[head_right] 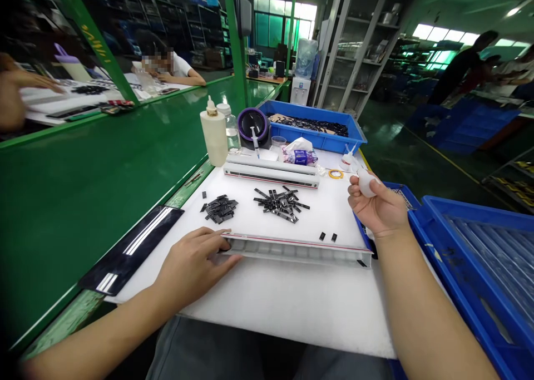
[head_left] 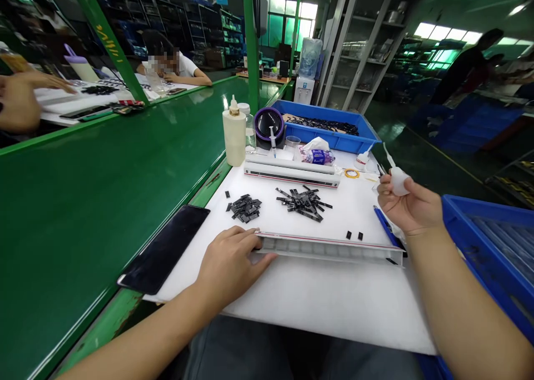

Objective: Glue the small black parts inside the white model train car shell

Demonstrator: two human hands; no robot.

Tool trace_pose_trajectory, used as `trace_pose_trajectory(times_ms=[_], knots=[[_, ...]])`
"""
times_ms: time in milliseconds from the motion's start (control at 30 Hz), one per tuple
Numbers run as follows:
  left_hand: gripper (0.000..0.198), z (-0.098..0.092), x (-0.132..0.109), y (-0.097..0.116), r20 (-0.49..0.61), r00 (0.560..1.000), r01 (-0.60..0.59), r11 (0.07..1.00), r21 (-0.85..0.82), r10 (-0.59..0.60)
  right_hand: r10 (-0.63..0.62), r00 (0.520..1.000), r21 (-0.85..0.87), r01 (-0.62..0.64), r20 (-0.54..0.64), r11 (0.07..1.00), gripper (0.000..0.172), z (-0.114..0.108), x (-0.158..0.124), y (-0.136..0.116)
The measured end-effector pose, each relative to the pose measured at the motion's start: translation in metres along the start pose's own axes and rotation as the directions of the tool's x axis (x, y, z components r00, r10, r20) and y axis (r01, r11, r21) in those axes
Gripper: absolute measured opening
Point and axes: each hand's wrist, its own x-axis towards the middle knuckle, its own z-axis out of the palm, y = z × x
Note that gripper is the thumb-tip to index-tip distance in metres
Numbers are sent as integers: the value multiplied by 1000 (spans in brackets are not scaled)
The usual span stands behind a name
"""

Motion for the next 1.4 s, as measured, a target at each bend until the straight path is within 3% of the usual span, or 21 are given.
trace_pose_trajectory(times_ms=[67, 167, 233, 333, 567, 700, 800, 867, 933, 967, 1000, 1067, 1167, 1400], knots=[[25, 2, 0, -2, -4, 1000, -14, 1000, 3, 14, -21, 999, -51, 18, -47, 999, 31, -6, 1, 11], [30, 3, 0, -5, -21, 999, -49, 999, 17, 49, -59, 992, -288, 25, -110, 957, 37, -6, 3, 22], [33, 3, 0, -7, -29, 998, -62, 998, 23, 62, -104, 988, -499, 32, -118, 866, 37, -7, 6, 27], [36, 2, 0, -10, -27, 998, -57, 998, 19, 58, -97, 994, -753, 30, -45, 657, 33, -12, 13, 36], [41, 2, 1, -13, 22, 1000, -3, 1000, 7, 3, -33, 999, -848, 25, 9, 529, 30, -15, 12, 45], [43, 3, 2, -12, 12, 1000, 3, 1000, 1, -3, -38, 999, -854, 35, 18, 519, 46, -12, 5, 32], [41, 4, 1, -13, -1, 1000, -10, 1000, -7, 10, -157, 988, -832, 99, 14, 546, 45, -18, 1, 12], [40, 5, 1, -14, 1, 1000, -10, 1000, -1, 10, -399, 913, -842, 147, -86, 519, 33, -29, 0, -2], [40, 6, 0, -15, 8, 1000, -9, 1000, 10, 9, -632, 734, -885, 94, -247, 455, 28, -44, -1, -13], [40, 6, -1, -16, 13, 1000, -9, 1000, 14, 9, -688, 655, -903, 19, -314, 430, 29, -53, 0, -16], [40, 7, -1, -17, 14, 1000, -11, 1000, 16, 11, -704, 611, -909, -63, -362, 413, 31, -61, 1, -18], [40, 7, -1, -18, 13, 1000, -15, 1000, 16, 15, -664, 627, -905, -180, -407, 386, 33, -75, 3, -19], [41, 6, 0, -17, 12, 1000, -13, 1000, 23, 12, -606, 686, -907, -207, -403, 367, 28, -85, 7, -15], [39, 5, 1, -12, -28, 999, -27, 999, 32, 28, -683, 593, -894, -165, -427, 416, 24, -82, 6, -12]])
